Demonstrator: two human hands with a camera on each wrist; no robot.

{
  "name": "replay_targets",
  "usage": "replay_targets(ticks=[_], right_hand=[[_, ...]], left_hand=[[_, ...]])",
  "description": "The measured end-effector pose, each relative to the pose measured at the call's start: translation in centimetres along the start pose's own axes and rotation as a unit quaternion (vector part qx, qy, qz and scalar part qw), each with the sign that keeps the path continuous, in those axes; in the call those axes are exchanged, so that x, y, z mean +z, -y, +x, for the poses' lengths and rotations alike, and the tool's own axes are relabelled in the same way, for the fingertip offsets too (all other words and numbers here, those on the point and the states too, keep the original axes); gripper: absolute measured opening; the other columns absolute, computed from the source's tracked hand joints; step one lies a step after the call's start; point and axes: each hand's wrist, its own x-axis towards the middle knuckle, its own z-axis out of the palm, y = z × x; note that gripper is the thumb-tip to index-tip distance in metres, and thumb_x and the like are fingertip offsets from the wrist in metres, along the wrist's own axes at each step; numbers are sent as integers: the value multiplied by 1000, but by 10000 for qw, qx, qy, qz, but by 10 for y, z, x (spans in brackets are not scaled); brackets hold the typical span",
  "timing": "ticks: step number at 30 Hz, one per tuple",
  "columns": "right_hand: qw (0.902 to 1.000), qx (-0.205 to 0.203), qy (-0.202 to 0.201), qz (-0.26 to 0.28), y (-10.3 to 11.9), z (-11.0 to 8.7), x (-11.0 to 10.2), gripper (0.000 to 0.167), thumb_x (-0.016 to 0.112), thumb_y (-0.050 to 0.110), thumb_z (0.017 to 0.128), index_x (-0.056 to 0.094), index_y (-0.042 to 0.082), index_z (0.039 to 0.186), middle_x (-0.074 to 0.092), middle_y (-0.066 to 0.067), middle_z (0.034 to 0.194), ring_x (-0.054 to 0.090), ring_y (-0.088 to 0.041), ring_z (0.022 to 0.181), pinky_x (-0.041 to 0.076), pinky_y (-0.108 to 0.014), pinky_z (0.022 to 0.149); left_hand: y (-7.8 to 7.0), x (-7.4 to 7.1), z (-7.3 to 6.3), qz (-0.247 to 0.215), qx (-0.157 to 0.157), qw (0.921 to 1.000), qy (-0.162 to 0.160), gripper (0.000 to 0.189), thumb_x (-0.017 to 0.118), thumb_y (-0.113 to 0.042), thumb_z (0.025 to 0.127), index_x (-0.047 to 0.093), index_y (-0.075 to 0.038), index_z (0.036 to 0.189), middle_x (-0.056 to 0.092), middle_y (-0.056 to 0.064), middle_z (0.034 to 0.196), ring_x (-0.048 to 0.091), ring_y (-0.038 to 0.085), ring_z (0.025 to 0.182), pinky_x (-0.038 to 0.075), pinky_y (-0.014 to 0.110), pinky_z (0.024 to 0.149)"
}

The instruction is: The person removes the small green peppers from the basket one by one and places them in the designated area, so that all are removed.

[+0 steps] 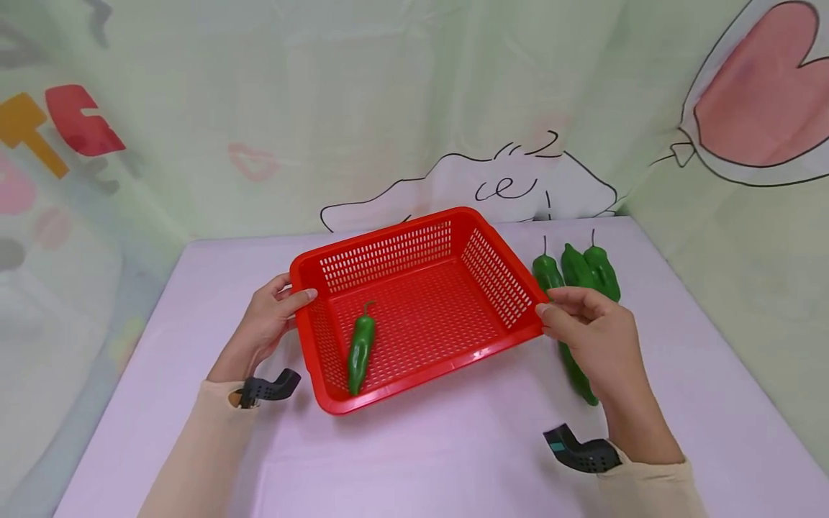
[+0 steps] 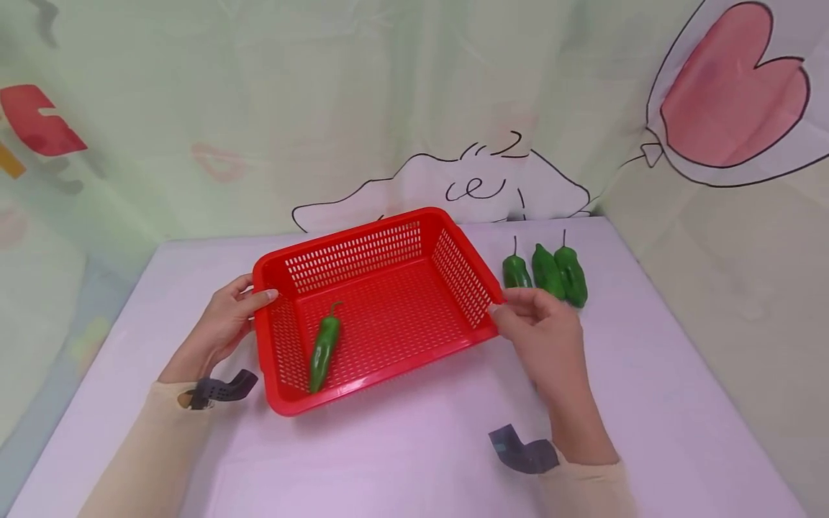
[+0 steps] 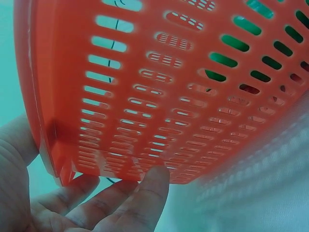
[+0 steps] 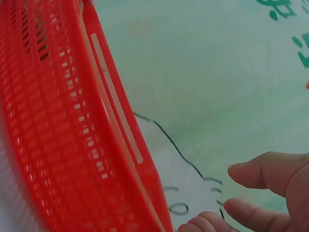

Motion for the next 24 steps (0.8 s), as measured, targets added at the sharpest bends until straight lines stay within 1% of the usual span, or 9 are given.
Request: replay_targets(ticks=[4, 8, 14, 16, 20, 24], right_hand=[[9991, -171, 399, 10, 14, 6, 20, 37, 69, 25, 100, 66, 0, 128, 68, -7, 106, 67, -12, 86, 61, -22, 73], [9966, -223, 786, 130, 27, 11, 39, 35, 70, 23, 99, 67, 1, 126, 66, -15, 111, 66, -19, 90, 62, -26, 75], [9908, -250, 1321, 173, 40, 20, 60, 33, 70, 20, 97, 67, 2, 125, 71, -16, 112, 68, -24, 91, 60, -26, 75], [9887, -247, 1470, 153, 42, 23, 68, 33, 71, 20, 97, 68, 3, 125, 72, -15, 113, 69, -25, 92, 61, -27, 78], [9842, -84, 1761, 174, 48, 31, 82, 32, 71, 20, 97, 67, 3, 124, 71, -16, 113, 72, -25, 92, 63, -33, 84], [9785, 112, 2044, 232, 55, 39, 95, 32, 72, 20, 97, 67, 3, 123, 71, -16, 114, 72, -25, 94, 63, -35, 86]], left_hand=[[-1, 1, 1, -29, -4, 10000, -24, 66, 68, -28, 101, 38, -11, 158, 56, 17, 149, 65, 35, 124, 60, 34, 93], [-1, 1, 1, -51, -3, 10000, -30, 66, 68, -28, 101, 39, -10, 158, 57, 17, 148, 67, 32, 120, 60, 34, 92], [0, 2, 3, -135, 11, 9999, -29, 65, 68, -27, 102, 40, -10, 157, 57, 17, 147, 67, 32, 120, 60, 34, 92], [0, 2, 3, -162, 3, 9999, -43, 64, 69, -26, 101, 40, -11, 157, 57, 16, 147, 66, 33, 121, 61, 34, 91], [1, 2, 4, -210, -7, 9998, -65, 63, 69, -25, 101, 41, -13, 156, 58, 15, 146, 66, 34, 121, 61, 36, 91], [1, 2, 4, -224, -15, 9997, -80, 62, 69, -25, 101, 41, -13, 156, 58, 15, 146, 66, 34, 122, 61, 37, 90]])
